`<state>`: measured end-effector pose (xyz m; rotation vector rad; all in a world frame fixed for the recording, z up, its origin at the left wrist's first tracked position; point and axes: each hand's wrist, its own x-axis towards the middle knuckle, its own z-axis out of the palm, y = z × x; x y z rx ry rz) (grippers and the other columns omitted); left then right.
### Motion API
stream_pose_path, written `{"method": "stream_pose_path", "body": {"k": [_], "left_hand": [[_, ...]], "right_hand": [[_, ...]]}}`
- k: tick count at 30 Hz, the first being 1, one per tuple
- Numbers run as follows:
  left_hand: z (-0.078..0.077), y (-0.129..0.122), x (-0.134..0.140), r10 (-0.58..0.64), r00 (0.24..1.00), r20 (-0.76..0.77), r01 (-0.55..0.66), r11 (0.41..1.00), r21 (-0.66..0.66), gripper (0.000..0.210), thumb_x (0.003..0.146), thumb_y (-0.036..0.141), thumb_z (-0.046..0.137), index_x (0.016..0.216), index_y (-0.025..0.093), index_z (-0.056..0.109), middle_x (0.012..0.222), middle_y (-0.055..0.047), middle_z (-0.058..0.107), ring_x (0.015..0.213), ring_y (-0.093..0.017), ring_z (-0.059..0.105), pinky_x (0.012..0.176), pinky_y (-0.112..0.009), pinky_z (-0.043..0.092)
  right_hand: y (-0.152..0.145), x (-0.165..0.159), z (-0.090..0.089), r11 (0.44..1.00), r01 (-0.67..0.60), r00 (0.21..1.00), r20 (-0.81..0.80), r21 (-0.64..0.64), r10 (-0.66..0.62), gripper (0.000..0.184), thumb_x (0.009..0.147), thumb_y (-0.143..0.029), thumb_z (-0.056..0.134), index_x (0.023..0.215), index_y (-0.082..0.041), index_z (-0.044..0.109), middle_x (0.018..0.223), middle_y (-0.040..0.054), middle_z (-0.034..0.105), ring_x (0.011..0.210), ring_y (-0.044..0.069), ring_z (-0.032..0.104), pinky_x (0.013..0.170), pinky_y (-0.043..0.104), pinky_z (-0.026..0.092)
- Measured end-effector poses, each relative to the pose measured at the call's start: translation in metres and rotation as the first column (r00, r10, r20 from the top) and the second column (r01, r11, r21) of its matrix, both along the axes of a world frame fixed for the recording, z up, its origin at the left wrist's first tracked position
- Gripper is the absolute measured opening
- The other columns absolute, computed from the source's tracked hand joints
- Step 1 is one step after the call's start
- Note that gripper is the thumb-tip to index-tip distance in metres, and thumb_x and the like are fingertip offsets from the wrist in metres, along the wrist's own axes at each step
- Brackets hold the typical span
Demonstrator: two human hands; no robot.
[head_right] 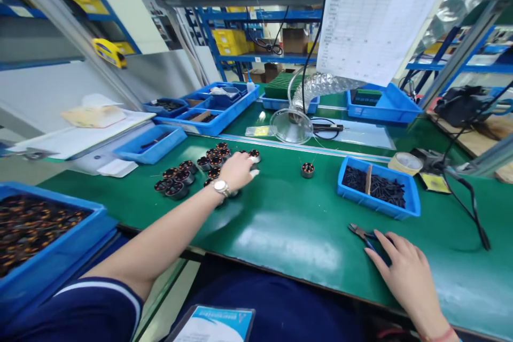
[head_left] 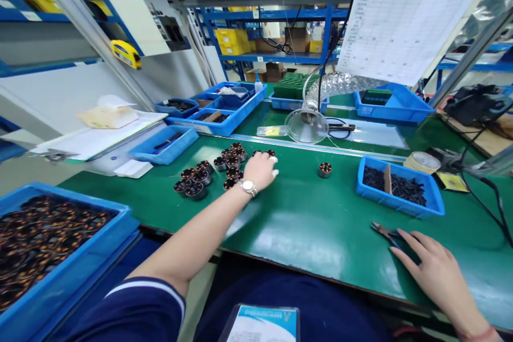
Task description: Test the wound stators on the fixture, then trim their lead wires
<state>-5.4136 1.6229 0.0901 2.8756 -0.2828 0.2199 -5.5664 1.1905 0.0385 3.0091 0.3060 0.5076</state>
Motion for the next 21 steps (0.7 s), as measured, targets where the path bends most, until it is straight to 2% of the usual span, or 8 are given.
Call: {"method": "stream_pose_path", "body": {"k": [3, 6, 8, 10, 13, 16, 19, 21], "left_hand": [[0.001, 0.019, 0.019, 0.092, 0.993, -0.080, -0.077, 0.981, 0.176, 0.045, 0.071, 0.050, 0.057, 0.098, 0.015, 0.066, 0.099, -0.018, 0.057, 0.101, -0.034, 0.043, 0.083, -0.040, 0.032], [-0.004, 0.014, 0.028, 0.109, 0.990, -0.088, -0.083, 0.962, 0.260, 0.055, 0.074, 0.059, 0.047, 0.093, 0.012, 0.068, 0.097, -0.021, 0.058, 0.100, -0.036, 0.044, 0.081, -0.043, 0.031], [-0.007, 0.005, 0.027, 0.101, 0.993, -0.062, -0.081, 0.961, 0.265, 0.052, 0.077, 0.056, 0.043, 0.090, 0.012, 0.069, 0.097, -0.020, 0.059, 0.100, -0.036, 0.045, 0.082, -0.044, 0.031], [-0.010, -0.004, 0.020, 0.021, 0.998, -0.056, -0.009, 0.979, 0.204, 0.041, 0.078, 0.048, 0.047, 0.086, 0.015, 0.069, 0.100, -0.017, 0.060, 0.100, -0.032, 0.047, 0.085, -0.041, 0.032], [-0.015, -0.022, -0.003, -0.217, 0.972, -0.089, 0.218, 0.976, -0.004, 0.025, 0.080, 0.036, 0.049, 0.082, 0.019, 0.067, 0.097, -0.010, 0.062, 0.095, -0.024, 0.053, 0.084, -0.032, 0.037], [-0.018, -0.043, -0.039, -0.348, 0.932, -0.104, 0.325, 0.927, -0.188, 0.019, 0.080, 0.034, 0.051, 0.079, 0.020, 0.063, 0.093, -0.005, 0.063, 0.087, -0.018, 0.056, 0.078, -0.027, 0.041], [-0.017, -0.061, -0.074, -0.353, 0.929, -0.113, 0.316, 0.914, -0.254, 0.016, 0.076, 0.036, 0.057, 0.082, 0.021, 0.060, 0.087, -0.002, 0.062, 0.079, -0.016, 0.057, 0.072, -0.026, 0.043], [-0.018, -0.068, -0.090, -0.353, 0.929, -0.113, 0.311, 0.908, -0.279, 0.021, 0.075, 0.037, 0.059, 0.091, 0.022, 0.059, 0.085, -0.001, 0.062, 0.078, -0.016, 0.057, 0.072, -0.026, 0.044]], "right_hand": [[0.003, 0.000, 0.007, 1.000, 0.009, 0.999, -0.048, -0.029, -0.011, 0.058, 0.081, -0.063, 0.035, 0.109, -0.019, 0.059, 0.105, 0.0127, 0.058, 0.095, 0.029, 0.054, 0.077, 0.044, 0.044], [0.010, -0.003, 0.020, 0.998, 0.016, 0.993, -0.115, -0.053, -0.022, 0.052, 0.081, -0.059, 0.041, 0.108, -0.019, 0.059, 0.106, 0.0117, 0.059, 0.095, 0.028, 0.055, 0.077, 0.044, 0.045], [0.013, -0.002, 0.035, 1.000, -0.010, 0.988, -0.155, -0.012, 0.008, 0.046, 0.083, -0.053, 0.044, 0.111, -0.020, 0.058, 0.107, 0.0104, 0.060, 0.097, 0.027, 0.055, 0.077, 0.042, 0.046], [0.014, 0.007, 0.053, 0.994, -0.052, 0.988, -0.142, 0.093, 0.065, 0.040, 0.085, -0.046, 0.043, 0.110, -0.019, 0.058, 0.105, 0.0094, 0.061, 0.096, 0.023, 0.055, 0.079, 0.039, 0.046], [0.019, 0.042, 0.077, 0.970, -0.124, 0.990, -0.044, 0.209, 0.136, 0.030, 0.088, -0.035, 0.042, 0.098, -0.016, 0.063, 0.095, 0.0077, 0.064, 0.091, 0.020, 0.056, 0.081, 0.034, 0.045], [0.029, 0.097, 0.086, 0.982, -0.133, 0.986, -0.084, 0.131, 0.145, 0.024, 0.085, -0.026, 0.045, 0.086, -0.016, 0.067, 0.088, 0.0062, 0.066, 0.083, 0.020, 0.055, 0.078, 0.031, 0.043], [0.042, 0.149, 0.079, 0.996, -0.079, 0.974, -0.219, -0.046, 0.067, 0.021, 0.081, -0.019, 0.048, 0.082, -0.015, 0.069, 0.085, 0.0084, 0.066, 0.084, 0.022, 0.053, 0.076, 0.031, 0.041], [0.048, 0.171, 0.072, 0.989, -0.038, 0.965, -0.262, -0.142, 0.000, 0.021, 0.078, -0.020, 0.051, 0.087, -0.015, 0.069, 0.086, 0.0104, 0.066, 0.089, 0.024, 0.052, 0.073, 0.031, 0.040]]}}
